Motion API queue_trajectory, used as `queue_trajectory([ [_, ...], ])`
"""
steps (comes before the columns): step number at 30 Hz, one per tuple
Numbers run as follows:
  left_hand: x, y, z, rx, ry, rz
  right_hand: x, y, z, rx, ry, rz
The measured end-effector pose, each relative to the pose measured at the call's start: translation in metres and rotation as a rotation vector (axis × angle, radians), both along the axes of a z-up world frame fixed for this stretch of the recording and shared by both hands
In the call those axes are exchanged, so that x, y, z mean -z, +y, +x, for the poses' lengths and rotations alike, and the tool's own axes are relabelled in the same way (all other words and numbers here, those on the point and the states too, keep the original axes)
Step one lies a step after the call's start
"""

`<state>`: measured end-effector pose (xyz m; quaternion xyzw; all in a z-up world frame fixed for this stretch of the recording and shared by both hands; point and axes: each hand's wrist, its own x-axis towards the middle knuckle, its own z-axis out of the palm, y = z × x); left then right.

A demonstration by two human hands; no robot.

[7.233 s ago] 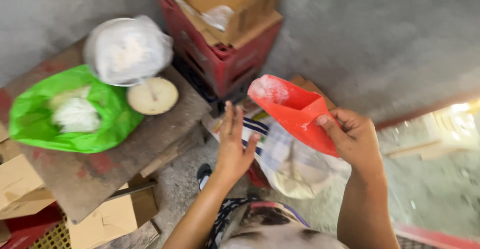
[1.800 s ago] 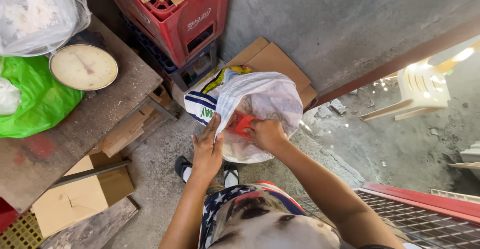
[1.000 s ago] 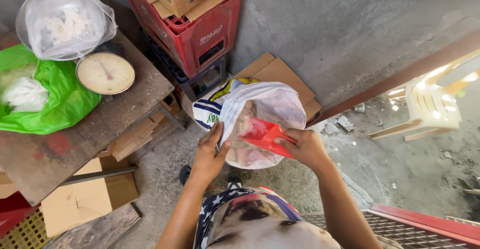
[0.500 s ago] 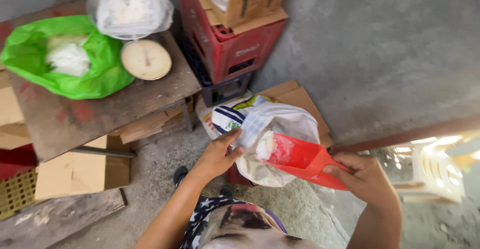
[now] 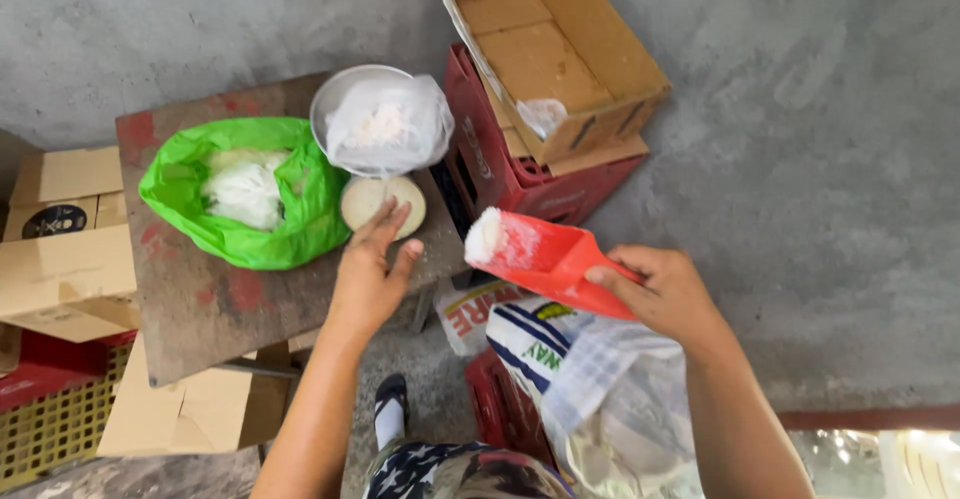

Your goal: Scooping white powder from a large bag into smaller plastic bags, weighing them, and tying them shut.

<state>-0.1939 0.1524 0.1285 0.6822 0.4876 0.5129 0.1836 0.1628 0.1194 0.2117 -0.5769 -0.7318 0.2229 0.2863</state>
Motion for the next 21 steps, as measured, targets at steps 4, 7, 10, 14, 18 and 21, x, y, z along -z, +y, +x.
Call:
queue_trajectory([
  [4, 0.001, 0.048, -0.035, -0.119, 0.101, 0.063, -0.004, 0.068, -0.057, 0.037, 0.128, -0.056],
  [7, 0.013, 0.081, -0.046, -0.18, 0.3, 0.114, -0.002, 0.12, -0.088, -0.026, 0.086, 0.042],
  [10, 0.023, 0.104, -0.051, -0.158, 0.447, 0.097, -0.006, 0.158, -0.122, -0.067, -0.053, 0.175],
  [14, 0.026, 0.127, -0.053, -0.138, 0.6, 0.053, -0.024, 0.19, -0.173, -0.077, -0.429, 0.333],
  [18, 0.032, 0.144, -0.052, -0.128, 0.712, 0.043, -0.028, 0.214, -0.213, -0.143, -0.822, 0.456],
  [21, 0.033, 0.148, -0.051, -0.091, 0.719, 0.019, -0.013, 0.233, -0.225, -0.258, -0.907, 0.523],
])
